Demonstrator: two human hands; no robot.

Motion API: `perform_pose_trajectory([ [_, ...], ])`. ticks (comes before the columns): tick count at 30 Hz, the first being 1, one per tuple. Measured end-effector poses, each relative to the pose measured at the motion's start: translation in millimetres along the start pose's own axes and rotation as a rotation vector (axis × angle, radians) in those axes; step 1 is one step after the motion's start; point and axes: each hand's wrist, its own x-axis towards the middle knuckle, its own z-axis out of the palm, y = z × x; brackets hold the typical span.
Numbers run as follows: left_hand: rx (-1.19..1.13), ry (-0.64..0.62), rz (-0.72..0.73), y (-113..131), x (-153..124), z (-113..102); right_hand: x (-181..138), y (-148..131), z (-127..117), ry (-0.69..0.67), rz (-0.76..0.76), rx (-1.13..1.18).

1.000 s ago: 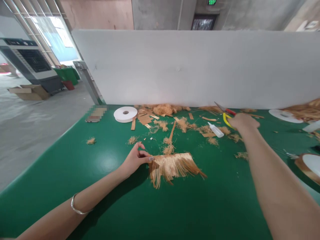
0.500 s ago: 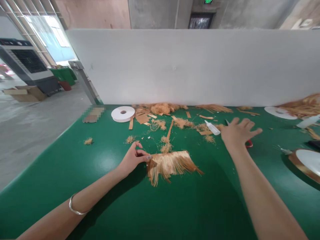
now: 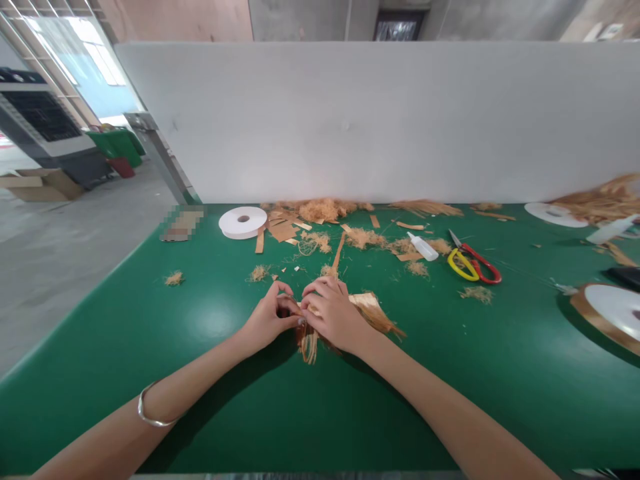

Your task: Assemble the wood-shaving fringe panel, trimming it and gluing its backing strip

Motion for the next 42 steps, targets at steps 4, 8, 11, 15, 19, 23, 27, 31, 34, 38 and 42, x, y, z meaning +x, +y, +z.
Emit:
perform_pose_trajectory([
  [4,0.011,0.011,-0.012,-0.2,1.4,-0.8,-2.3,8.6,-0.7,-0.005,0.015,0.035],
  [8,0.014,0.006,-0.015,-1.5,2.0,-0.5,-6.4,8.9,-2.4,-0.005,0.040,0.020],
  [11,0.018,-0.007,-0.007,-1.8,1.9,0.3,-7.7,5.7,-1.9,-0.002,0.023,-0.010],
  [15,0.019,-0.037,0.010,-0.8,1.6,1.1,-7.1,1.5,-1.2,-0.041,-0.012,-0.011],
  [19,0.039,-0.009,0.005,0.0,2.2,1.1,-6.4,1.4,-2.4,-0.035,0.003,-0.023],
  [23,0.031,0.001,-0.014,-0.8,3.7,0.9,-6.6,3.1,-4.0,-0.035,0.009,-0.032],
  [27,0.027,-0.010,-0.004,-2.0,3.9,0.5,-6.9,4.6,-7.0,-0.017,0.004,-0.023],
  [31,0.040,-0.005,-0.008,-1.6,3.4,0.9,-6.8,7.2,-12.2,-0.010,0.052,0.005],
  [34,0.046,-0.002,-0.012,-1.1,3.3,1.1,-7.1,9.7,-13.8,-0.012,0.090,0.073],
  [38,0.049,-0.009,-0.010,-1.3,3.3,0.6,-8.1,12.7,-10.7,-0.025,0.181,0.282],
  [42,0.050,-0.025,-0.017,-0.6,2.9,0.3,-7.4,19.0,-9.6,0.040,0.340,0.317],
])
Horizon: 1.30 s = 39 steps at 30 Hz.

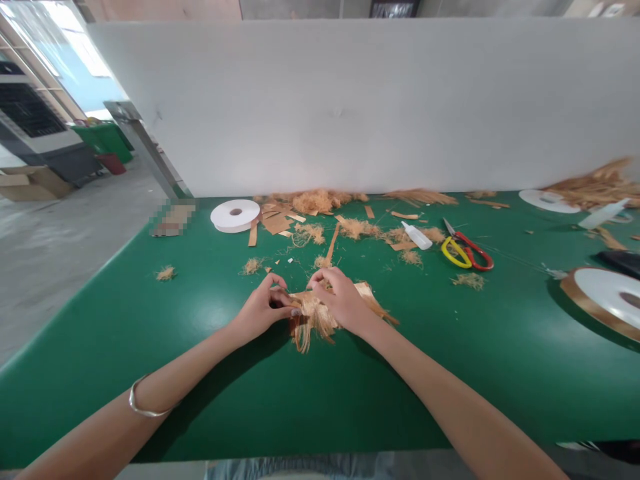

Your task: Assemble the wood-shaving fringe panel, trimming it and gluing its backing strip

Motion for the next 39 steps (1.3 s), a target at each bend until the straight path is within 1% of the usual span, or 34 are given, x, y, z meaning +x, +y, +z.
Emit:
perform_pose_trajectory([
  [2,0.010,-0.001,-0.008,0.8,-0.1,-0.1,3.1,5.5,-4.7,0.122,-0.005,-0.189],
  [5,0.040,0.002,-0.017,1.9,0.1,-0.4,7.8,18.5,-14.8,0.304,-0.098,-0.568],
  [6,0.047,0.004,-0.018,2.1,0.3,-0.5,9.1,23.2,-17.6,0.341,-0.118,-0.652],
  [8,0.054,0.007,-0.019,2.2,0.6,-0.6,10.5,30.1,-20.9,0.354,-0.126,-0.716],
  [10,0.049,0.010,-0.020,1.9,0.8,-0.6,10.3,30.4,-20.2,0.272,-0.145,-0.661],
  [14,0.019,0.015,-0.007,0.4,1.2,-0.1,5.0,11.9,-10.8,-0.011,-0.264,-0.436],
  [15,0.012,0.014,-0.002,0.0,1.3,0.0,3.0,6.1,-7.9,-0.059,-0.290,-0.399],
  [17,0.003,0.012,0.001,-0.5,1.4,0.3,-0.5,-3.1,-2.7,-0.110,-0.322,-0.360],
  [21,-0.002,0.002,-0.007,-0.4,1.6,0.3,-3.5,-8.6,3.5,-0.121,-0.332,-0.357],
  [25,0.005,0.007,-0.006,-0.2,2.2,0.3,-1.7,-6.4,2.2,-0.122,-0.337,-0.375],
  [29,0.021,0.009,-0.003,-1.3,2.4,0.4,1.1,-3.3,-4.2,-0.075,-0.276,-0.356],
  [31,0.016,0.008,-0.007,-2.0,2.4,0.4,2.4,-1.4,-7.2,-0.056,-0.239,-0.308],
  [34,0.009,0.012,-0.010,-2.6,2.3,0.2,3.6,0.8,-9.7,-0.070,-0.173,-0.135],
  [39,0.006,0.013,-0.006,-2.7,2.3,-0.2,5.3,1.4,-9.1,-0.147,0.053,0.342],
])
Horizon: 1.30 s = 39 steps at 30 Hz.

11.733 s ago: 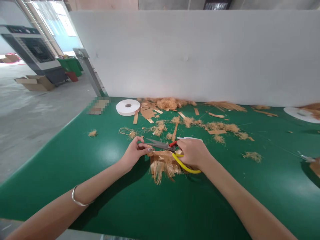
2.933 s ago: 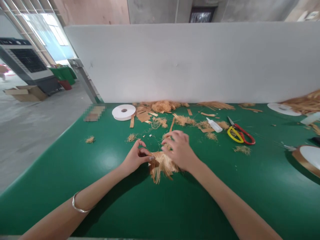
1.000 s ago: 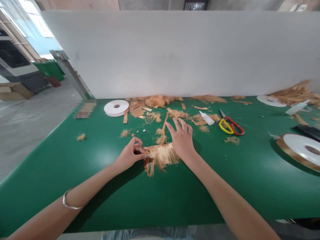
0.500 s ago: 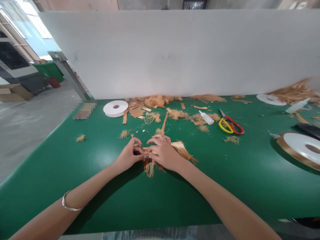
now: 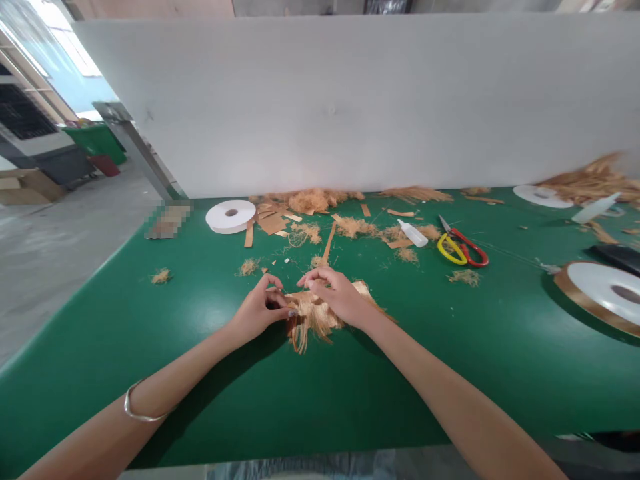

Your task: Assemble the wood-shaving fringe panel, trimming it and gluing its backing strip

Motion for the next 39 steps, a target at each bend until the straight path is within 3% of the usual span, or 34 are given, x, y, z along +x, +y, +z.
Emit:
perform_pose_trajectory([
  [4,0.003,0.003,0.011,0.0,0.1,0.3,0.8,-0.3,1.9,-0.086,0.106,0.418],
  [6,-0.007,0.002,0.007,0.1,0.2,0.6,-0.3,-1.1,2.6,-0.107,0.136,0.455],
  [9,-0.011,0.003,-0.001,0.3,0.2,0.8,-4.3,-3.9,3.8,-0.073,0.101,0.140],
  [13,-0.008,-0.005,0.001,0.9,0.1,0.4,-8.7,-7.7,8.4,-0.082,-0.106,-0.431],
  [16,0.011,0.000,0.000,1.2,0.2,0.2,-8.0,-7.3,11.9,-0.130,-0.190,-0.588],
  [26,0.018,0.015,-0.011,-2.6,1.2,0.4,-3.1,-1.9,4.6,-0.137,-0.034,-0.311],
  [39,-0.005,0.013,-0.011,-1.2,1.1,0.8,-0.7,0.6,10.0,-0.025,0.082,-0.106],
])
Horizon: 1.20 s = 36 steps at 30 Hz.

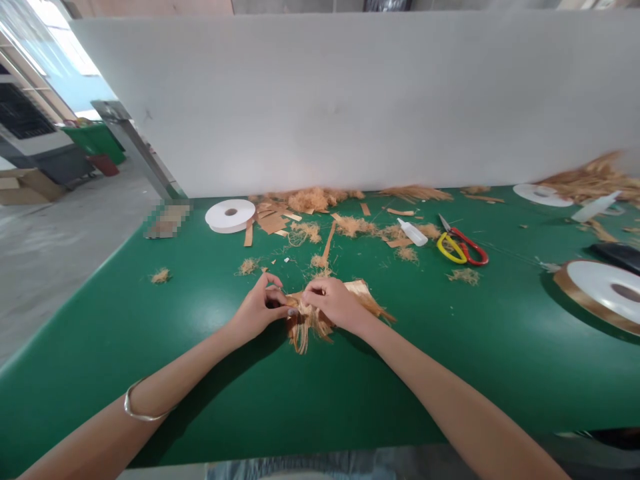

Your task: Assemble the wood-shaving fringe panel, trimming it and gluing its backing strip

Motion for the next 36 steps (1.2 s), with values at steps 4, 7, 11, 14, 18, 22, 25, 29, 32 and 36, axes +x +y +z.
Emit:
perform_pose_trajectory([
  [4,0.020,0.009,0.008,0.1,-0.1,-0.1,3.3,5.3,0.3,0.016,0.080,0.140],
  [7,0.019,0.018,0.006,-0.2,0.3,0.0,5.2,9.9,1.2,0.048,0.087,0.205],
  [11,0.015,0.016,0.009,1.1,0.2,0.0,5.9,11.8,2.4,0.084,0.131,0.320],
  [14,0.001,0.008,0.005,2.4,-0.2,0.1,5.2,7.7,1.7,0.096,0.128,0.439],
  [18,0.000,0.007,0.018,1.3,0.0,0.4,2.2,-3.2,1.1,-0.052,0.155,0.652],
  [22,0.006,0.006,0.021,-0.9,0.6,0.4,-0.6,-6.7,3.0,-0.118,0.168,0.811],
  [25,0.008,0.014,0.024,-0.7,0.7,0.1,0.4,-0.9,5.0,-0.122,0.137,0.822],
  [29,0.003,0.018,0.020,1.4,0.3,0.1,3.6,7.6,6.3,-0.093,0.085,0.762],
  [32,-0.012,0.014,0.014,2.4,0.1,0.5,3.3,8.1,4.4,-0.055,0.016,0.557],
  [36,-0.022,0.025,0.014,1.8,0.1,1.3,-1.3,2.2,-1.0,0.023,-0.284,-0.177],
])
